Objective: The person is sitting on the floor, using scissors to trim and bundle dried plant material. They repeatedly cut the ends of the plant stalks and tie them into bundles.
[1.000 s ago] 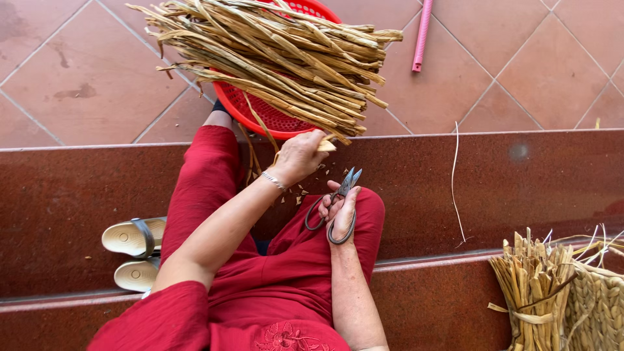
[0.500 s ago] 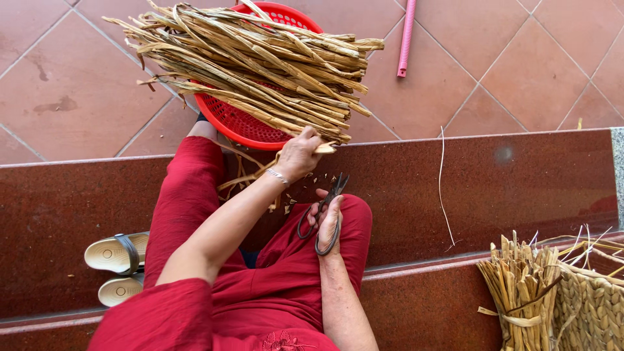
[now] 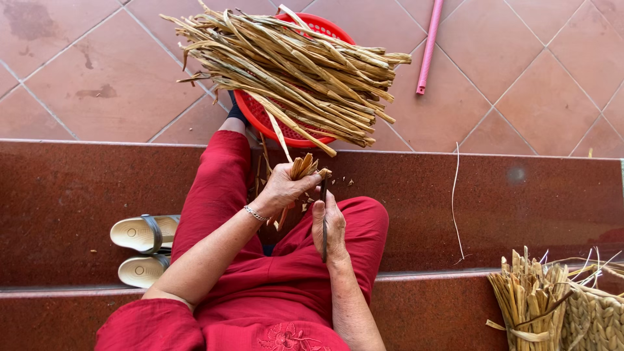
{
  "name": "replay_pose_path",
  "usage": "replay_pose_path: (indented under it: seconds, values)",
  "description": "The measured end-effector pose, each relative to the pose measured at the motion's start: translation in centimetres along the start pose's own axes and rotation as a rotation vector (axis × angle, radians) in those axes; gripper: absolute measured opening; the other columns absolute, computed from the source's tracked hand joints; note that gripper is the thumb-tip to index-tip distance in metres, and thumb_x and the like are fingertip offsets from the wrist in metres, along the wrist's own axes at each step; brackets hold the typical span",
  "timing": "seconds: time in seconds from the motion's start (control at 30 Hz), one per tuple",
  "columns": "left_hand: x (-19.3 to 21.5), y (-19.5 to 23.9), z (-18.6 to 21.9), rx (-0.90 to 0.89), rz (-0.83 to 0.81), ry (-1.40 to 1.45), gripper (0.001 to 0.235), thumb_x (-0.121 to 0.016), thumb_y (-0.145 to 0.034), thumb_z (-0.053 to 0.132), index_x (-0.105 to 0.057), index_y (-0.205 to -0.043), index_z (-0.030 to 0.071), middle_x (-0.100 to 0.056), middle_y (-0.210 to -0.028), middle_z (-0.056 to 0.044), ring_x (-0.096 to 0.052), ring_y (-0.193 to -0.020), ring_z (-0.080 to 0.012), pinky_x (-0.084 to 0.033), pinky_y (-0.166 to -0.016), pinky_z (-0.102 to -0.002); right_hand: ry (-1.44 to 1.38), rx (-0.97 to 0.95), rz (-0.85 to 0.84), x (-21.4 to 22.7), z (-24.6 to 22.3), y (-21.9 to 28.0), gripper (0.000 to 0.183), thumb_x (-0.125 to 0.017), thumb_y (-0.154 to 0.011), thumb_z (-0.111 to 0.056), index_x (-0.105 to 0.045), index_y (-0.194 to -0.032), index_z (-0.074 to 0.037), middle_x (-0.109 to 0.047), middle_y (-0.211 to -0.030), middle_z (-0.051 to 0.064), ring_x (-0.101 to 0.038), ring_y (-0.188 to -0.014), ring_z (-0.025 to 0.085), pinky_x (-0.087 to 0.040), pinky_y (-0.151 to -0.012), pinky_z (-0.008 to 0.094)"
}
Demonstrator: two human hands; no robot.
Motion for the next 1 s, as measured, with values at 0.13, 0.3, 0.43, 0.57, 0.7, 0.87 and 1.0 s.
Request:
replay_pose_path:
  seconds: [0.13, 0.3, 0.43, 0.57, 0.7, 0.87, 1.0]
  values:
    - [-0.2, 0.9, 0.0, -0.006, 0.002, 0.039, 0.012, -0.074, -0.096, 0.014, -0.073, -0.097, 0.002, -0.07, -0.085, 0.002, -0.069, -0.076, -0.0061, -0.058, -0.065, -0.024, 0.026, -0.038, -0.027, -0.3, -0.5, 0.7, 0.088, -0.02, -0.1, -0.074, -0.056, -0.139, -0.004, -0.069, -0.094, 0.015, -0.07, -0.091, 0.026, -0.056, -0.081, 0.039]
    - [-0.5, 0.9, 0.5, -0.091, -0.025, -0.017, 0.008, -0.073, -0.096, 0.011, -0.072, -0.095, 0.004, -0.068, -0.084, 0.004, -0.066, -0.076, -0.0036, -0.06, -0.069, -0.022, 0.042, -0.052, -0.024, -0.5, -0.2, 0.9, 0.09, -0.018, -0.099, -0.074, -0.055, -0.137, -0.002, -0.065, -0.081, 0.013, -0.068, -0.08, 0.024, -0.054, -0.072, 0.039]
    - [-0.4, 0.7, -0.3, -0.049, -0.016, 0.019, 0.008, -0.071, -0.097, 0.013, -0.072, -0.095, 0.005, -0.065, -0.083, 0.006, -0.062, -0.075, -0.0018, -0.059, -0.068, -0.023, 0.05, -0.031, -0.001, -0.9, 0.3, 0.9, 0.088, -0.017, -0.101, -0.073, -0.061, -0.13, -0.003, -0.059, -0.068, 0.007, -0.063, -0.067, 0.02, -0.052, -0.064, 0.038]
    - [-0.1, 0.9, -1.0, 0.01, -0.004, 0.039, 0.011, -0.071, -0.098, 0.014, -0.071, -0.093, 0.004, -0.062, -0.079, 0.007, -0.058, -0.072, -0.0011, -0.057, -0.064, -0.022, 0.055, -0.049, 0.003, -1.2, 1.1, 0.9, 0.089, -0.014, -0.102, -0.073, -0.065, -0.125, -0.003, -0.054, -0.06, 0.003, -0.06, -0.059, 0.016, -0.05, -0.059, 0.036]
    - [-0.2, 0.6, -0.6, -0.06, -0.038, -0.047, 0.008, -0.071, -0.095, 0.013, -0.071, -0.094, 0.005, -0.066, -0.079, 0.007, -0.062, -0.072, -0.0013, -0.054, -0.063, -0.02, 0.099, 0.007, -0.003, -1.3, 1.6, 0.4, 0.095, -0.012, -0.099, -0.073, -0.055, -0.135, 0.003, -0.05, -0.056, 0.003, -0.058, -0.057, 0.014, -0.049, -0.056, 0.033]
    - [-0.4, 0.5, -1.1, -0.044, -0.046, -0.081, 0.01, -0.072, -0.095, 0.014, -0.072, -0.094, 0.004, -0.067, -0.079, 0.006, -0.061, -0.072, -0.0023, -0.052, -0.062, -0.022, 0.046, -0.142, -0.004, -2.0, 5.1, 0.0, 0.098, -0.013, -0.094, -0.075, -0.051, -0.135, 0.005, -0.044, -0.052, 0.001, -0.049, -0.048, 0.009, -0.043, -0.045, 0.029]
    - [0.6, 0.3, -0.3, -0.095, 0.031, -0.392, 0.021, -0.075, -0.099, 0.022, -0.071, -0.09, 0.004, -0.059, -0.073, 0.003, -0.053, -0.068, -0.0045, -0.047, -0.057, -0.025, -0.432, -0.226, 0.051, -2.2, 8.0, 0.3, 0.09, -0.023, -0.103, -0.074, -0.063, -0.117, 0.005, -0.04, -0.065, -0.006, -0.038, -0.055, 0.006, -0.033, -0.048, 0.024]
Point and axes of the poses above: each hand's wrist, its own y-axis away from the middle knuckle, its own x-axis out of the back of the hand, z = x × y, the point moved 10 cm from there along -y, towards the middle knuckle
